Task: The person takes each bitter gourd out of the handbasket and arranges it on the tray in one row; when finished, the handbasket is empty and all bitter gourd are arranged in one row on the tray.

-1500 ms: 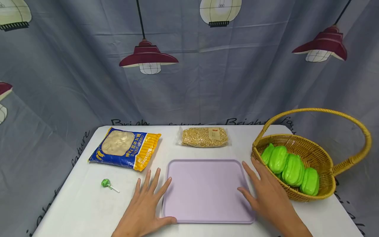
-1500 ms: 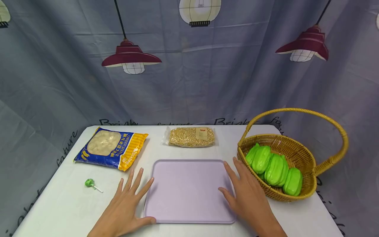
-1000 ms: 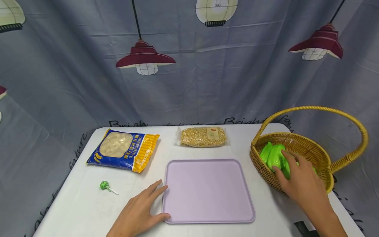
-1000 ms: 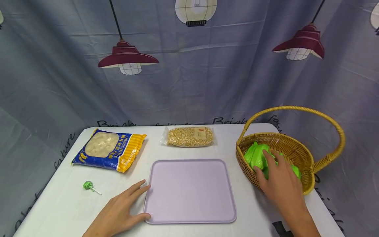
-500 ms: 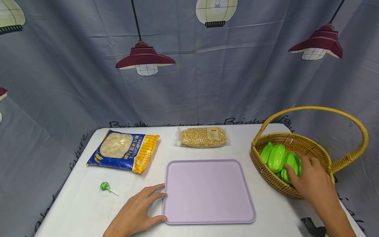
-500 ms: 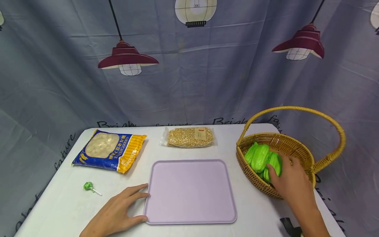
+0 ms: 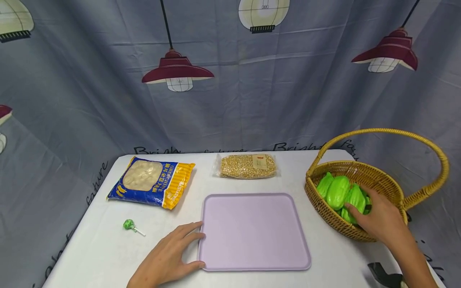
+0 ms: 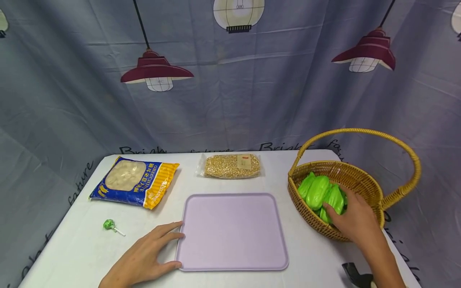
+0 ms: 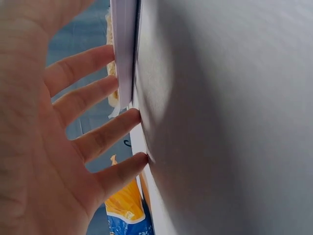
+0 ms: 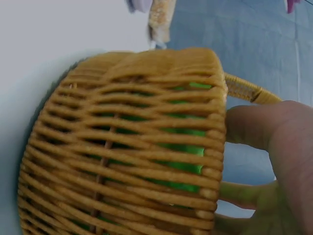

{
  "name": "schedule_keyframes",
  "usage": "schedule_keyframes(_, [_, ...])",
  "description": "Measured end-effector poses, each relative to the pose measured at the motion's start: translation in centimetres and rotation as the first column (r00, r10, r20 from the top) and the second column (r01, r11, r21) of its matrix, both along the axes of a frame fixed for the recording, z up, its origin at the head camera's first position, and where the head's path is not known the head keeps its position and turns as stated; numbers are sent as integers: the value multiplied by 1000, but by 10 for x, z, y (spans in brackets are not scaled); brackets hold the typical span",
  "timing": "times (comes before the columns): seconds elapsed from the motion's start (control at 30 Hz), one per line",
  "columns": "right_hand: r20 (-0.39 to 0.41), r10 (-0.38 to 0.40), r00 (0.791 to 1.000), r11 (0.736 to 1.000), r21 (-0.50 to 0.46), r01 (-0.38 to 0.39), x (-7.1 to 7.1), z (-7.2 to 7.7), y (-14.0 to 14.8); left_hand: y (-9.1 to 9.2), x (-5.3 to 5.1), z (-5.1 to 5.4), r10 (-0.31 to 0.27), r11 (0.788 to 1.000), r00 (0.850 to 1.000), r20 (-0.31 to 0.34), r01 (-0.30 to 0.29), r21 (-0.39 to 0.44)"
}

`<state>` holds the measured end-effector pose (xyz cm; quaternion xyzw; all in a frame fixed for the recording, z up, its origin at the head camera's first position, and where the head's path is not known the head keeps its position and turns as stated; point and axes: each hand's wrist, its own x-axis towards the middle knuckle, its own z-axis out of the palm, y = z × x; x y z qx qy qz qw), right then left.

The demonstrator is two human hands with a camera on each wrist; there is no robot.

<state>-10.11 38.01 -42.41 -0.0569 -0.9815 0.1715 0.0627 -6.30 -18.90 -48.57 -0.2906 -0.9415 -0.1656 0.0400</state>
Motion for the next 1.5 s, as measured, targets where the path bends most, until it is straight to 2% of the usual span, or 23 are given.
schedule_keyframes(0.1, [-16, -7, 1000, 1000, -17, 7, 0, 0, 0, 0, -1, -1, -1, 1000, 1000, -8, 1, -3])
schedule_keyframes(0.33, [-165, -53, 985, 996, -73, 42, 9, 9, -4, -1, -3, -2, -23, 1000, 999, -43, 23, 6])
schedule_keyframes(0.47, [-204, -65, 977, 993, -110, 43, 14, 16, -11, -1, -2, -2, -16, 1000, 1000, -27, 16, 3])
schedule_keyframes(0.7, [-224, -61, 973, 986, -165, 24, 22, 29, -26, -2, -3, 0, -8, 1000, 1000, 16, 8, -6])
schedule_keyframes(0.87, [-262, -8, 965, 985, -171, -38, 26, 35, -45, -2, -3, 0, -5, 1000, 1000, 22, 5, 1])
schedule_keyframes(1.0, [-283, 63, 957, 983, -148, -108, 24, 34, -63, -1, -2, 0, -3, 1000, 1000, 28, 3, 3])
schedule_keyframes(1.17, [-274, 142, 951, 971, -151, -188, 23, 28, -87, -1, -2, 1, 21, 1000, 994, 105, -19, -21])
schedule_keyframes(1.33, [-245, 220, 944, 950, -165, -264, 18, 20, -114, -1, -3, 2, 40, 999, 988, 148, -36, -34])
schedule_keyframes(1.5, [-203, 293, 934, 908, -245, -339, 9, 11, -139, -1, -2, 0, 25, 1000, 994, 105, -23, -14])
